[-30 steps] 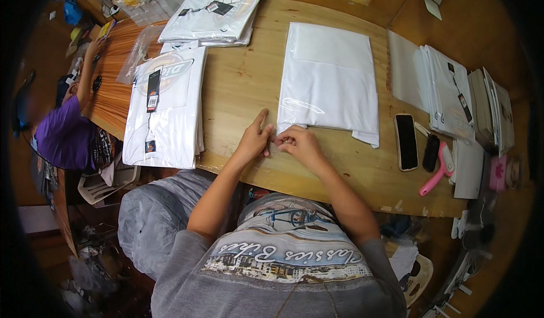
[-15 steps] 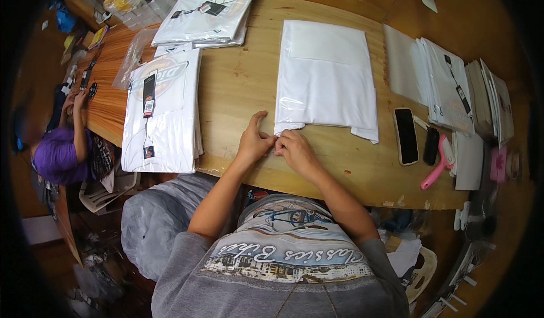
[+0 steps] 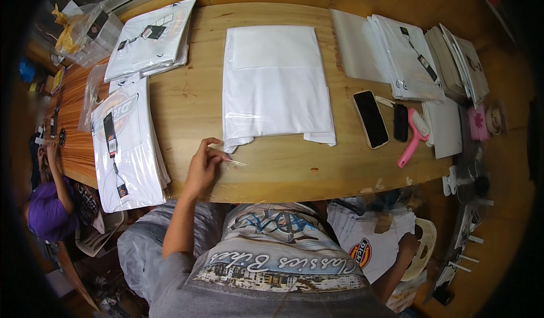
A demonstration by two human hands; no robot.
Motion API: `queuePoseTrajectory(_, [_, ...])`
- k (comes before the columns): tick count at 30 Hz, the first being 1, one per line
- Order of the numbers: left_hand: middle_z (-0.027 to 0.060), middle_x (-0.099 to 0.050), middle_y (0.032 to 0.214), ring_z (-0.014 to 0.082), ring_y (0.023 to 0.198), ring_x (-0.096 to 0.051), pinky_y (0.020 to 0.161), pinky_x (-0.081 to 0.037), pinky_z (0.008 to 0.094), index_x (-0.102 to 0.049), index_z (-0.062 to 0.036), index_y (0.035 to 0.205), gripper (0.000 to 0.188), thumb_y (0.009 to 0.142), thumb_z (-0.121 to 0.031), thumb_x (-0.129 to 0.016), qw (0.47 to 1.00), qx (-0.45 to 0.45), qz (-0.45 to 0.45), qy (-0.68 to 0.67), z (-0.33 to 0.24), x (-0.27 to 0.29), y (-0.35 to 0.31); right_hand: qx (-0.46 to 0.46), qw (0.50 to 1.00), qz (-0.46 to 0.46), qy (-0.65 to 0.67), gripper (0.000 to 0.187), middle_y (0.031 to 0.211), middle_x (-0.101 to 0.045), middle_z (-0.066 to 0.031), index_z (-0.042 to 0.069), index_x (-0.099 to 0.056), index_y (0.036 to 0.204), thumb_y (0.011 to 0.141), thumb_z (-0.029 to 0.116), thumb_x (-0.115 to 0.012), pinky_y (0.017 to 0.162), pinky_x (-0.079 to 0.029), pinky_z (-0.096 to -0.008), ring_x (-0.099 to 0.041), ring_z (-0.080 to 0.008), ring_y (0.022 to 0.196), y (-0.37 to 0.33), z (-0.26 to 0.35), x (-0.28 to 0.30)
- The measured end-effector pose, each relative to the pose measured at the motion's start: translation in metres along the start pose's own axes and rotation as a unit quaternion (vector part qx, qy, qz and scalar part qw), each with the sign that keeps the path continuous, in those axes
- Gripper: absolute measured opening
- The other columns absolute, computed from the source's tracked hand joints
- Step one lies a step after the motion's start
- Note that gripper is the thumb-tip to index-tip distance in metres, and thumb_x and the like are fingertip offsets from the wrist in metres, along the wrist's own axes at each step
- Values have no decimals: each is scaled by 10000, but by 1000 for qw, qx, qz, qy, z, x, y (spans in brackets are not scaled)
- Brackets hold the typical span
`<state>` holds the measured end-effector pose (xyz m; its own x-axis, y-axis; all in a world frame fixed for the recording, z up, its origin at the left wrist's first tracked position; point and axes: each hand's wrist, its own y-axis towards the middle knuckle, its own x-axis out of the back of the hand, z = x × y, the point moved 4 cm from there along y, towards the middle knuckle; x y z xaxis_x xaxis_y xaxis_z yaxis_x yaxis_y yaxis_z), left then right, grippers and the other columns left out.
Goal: The person folds white t-shirts, places them into clear plastic bags, and secures the bundles with blue elastic bands. They handle the shirts one by one, folding them neatly before bagging and tying them, then stacking the finished packages.
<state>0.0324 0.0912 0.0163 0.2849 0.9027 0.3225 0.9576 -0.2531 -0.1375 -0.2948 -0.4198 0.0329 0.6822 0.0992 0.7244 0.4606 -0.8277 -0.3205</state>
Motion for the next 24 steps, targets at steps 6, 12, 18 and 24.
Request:
queuePoseTrajectory(6, [105, -513, 907, 272, 850, -462, 759, -360, 361, -477, -32, 928, 304, 634, 44, -497, 930, -178, 20, 320, -18, 1, 1, 370, 823, -296, 314, 328, 1036, -476, -159, 27, -493, 1020, 700, 61, -430, 815, -359, -351, -432, -297, 993, 5, 144, 160])
queuePoseTrajectory(12, [117, -440, 1107, 260, 1044, -400, 872, -336, 337, -460, -23, 880, 185, 699, -57, -464, 844, -328, 99, 413, -24, -7, 5, 697, 610, -340, 164, 346, 1183, -389, -120, 74, -449, 1085, 740, 95, -421, 910, -316, -334, -385, -247, 1089, 7, 245, 229])
queuePoseTrajectory(18, [124, -463, 1082, 270, 1004, -436, 831, -376, 339, -441, -21, 834, 130, 729, -89, -480, 827, -355, 119, 419, -23, -6, 4, 807, 484, -333, 60, 245, 1186, -385, -139, 55, -479, 937, 701, 114, -502, 863, -362, -348, -416, -271, 1054, 8, 256, 221])
queuePoseTrajectory(24, [134, -551, 856, 288, 754, -530, 645, -426, 326, -441, -5, 820, 109, 800, -111, -454, 967, -172, 10, 190, -3, 1, 19, 680, 573, -140, 437, 128, 955, -545, -136, 21, -496, 771, 784, 147, -474, 788, -399, -331, -520, -274, 874, 16, 264, 224])
